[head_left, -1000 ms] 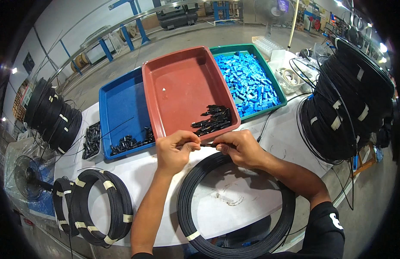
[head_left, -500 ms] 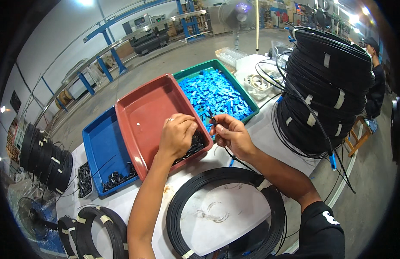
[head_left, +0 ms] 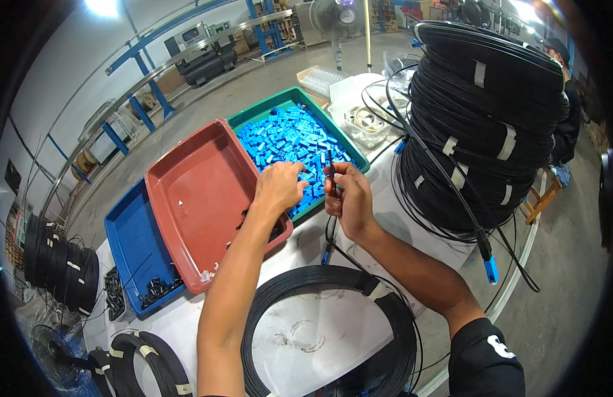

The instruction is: The person stacks a coiled cable onto a pile, takes another cable coil, assembles connector components onto the cable end by hand, and attaches a blue connector sleeve.

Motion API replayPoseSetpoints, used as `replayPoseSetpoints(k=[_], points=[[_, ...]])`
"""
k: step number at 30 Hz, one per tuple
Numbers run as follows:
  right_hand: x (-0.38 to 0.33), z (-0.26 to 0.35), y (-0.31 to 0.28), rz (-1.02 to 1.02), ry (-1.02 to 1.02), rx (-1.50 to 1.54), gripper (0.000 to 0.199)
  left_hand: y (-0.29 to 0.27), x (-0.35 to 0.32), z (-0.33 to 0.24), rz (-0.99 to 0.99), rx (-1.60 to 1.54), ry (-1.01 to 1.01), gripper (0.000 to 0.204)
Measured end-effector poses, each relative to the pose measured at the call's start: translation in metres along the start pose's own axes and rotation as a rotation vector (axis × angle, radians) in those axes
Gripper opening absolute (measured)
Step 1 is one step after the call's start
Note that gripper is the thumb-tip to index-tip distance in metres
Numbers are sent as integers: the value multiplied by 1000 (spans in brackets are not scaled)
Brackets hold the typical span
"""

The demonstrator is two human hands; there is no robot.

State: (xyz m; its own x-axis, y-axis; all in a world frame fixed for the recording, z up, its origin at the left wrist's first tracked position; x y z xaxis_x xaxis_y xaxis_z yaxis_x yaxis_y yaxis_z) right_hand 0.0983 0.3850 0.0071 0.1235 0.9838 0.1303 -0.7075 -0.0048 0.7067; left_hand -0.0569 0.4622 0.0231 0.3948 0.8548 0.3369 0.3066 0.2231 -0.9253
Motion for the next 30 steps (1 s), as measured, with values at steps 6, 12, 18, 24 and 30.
replayPoseSetpoints(k=[6,12,18,24,30], points=[[-11,-2,9,188,-133,-116,16,7,6,-12,55,83,-58,24],[-19,-7,8,292,-232,-210,20,1,3,-22,124,32,-102,17],[-27,-12,10,438,-404,-374,22,8,0,-1,5,-44,-21,11],[-48,10,25,598,-570,-636,20,-39,-42,15,-147,-756,-329,21],[-74,1,52,1095,-754,-888,15,-90,-167,45,-143,-1611,-297,22]])
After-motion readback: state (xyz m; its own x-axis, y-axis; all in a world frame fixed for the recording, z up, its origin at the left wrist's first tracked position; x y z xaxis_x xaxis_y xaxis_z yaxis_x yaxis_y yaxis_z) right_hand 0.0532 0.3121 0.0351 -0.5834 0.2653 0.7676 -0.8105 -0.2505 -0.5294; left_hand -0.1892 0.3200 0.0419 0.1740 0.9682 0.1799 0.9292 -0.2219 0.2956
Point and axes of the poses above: each hand's wrist, its own x-axis towards the middle knuckle, its own y-axis out of the palm, z = x × y, the point moved 1 cm from there along x, towards the middle knuckle, and after that the axes turned 6 degrees about -y, right-handed, at the moved point
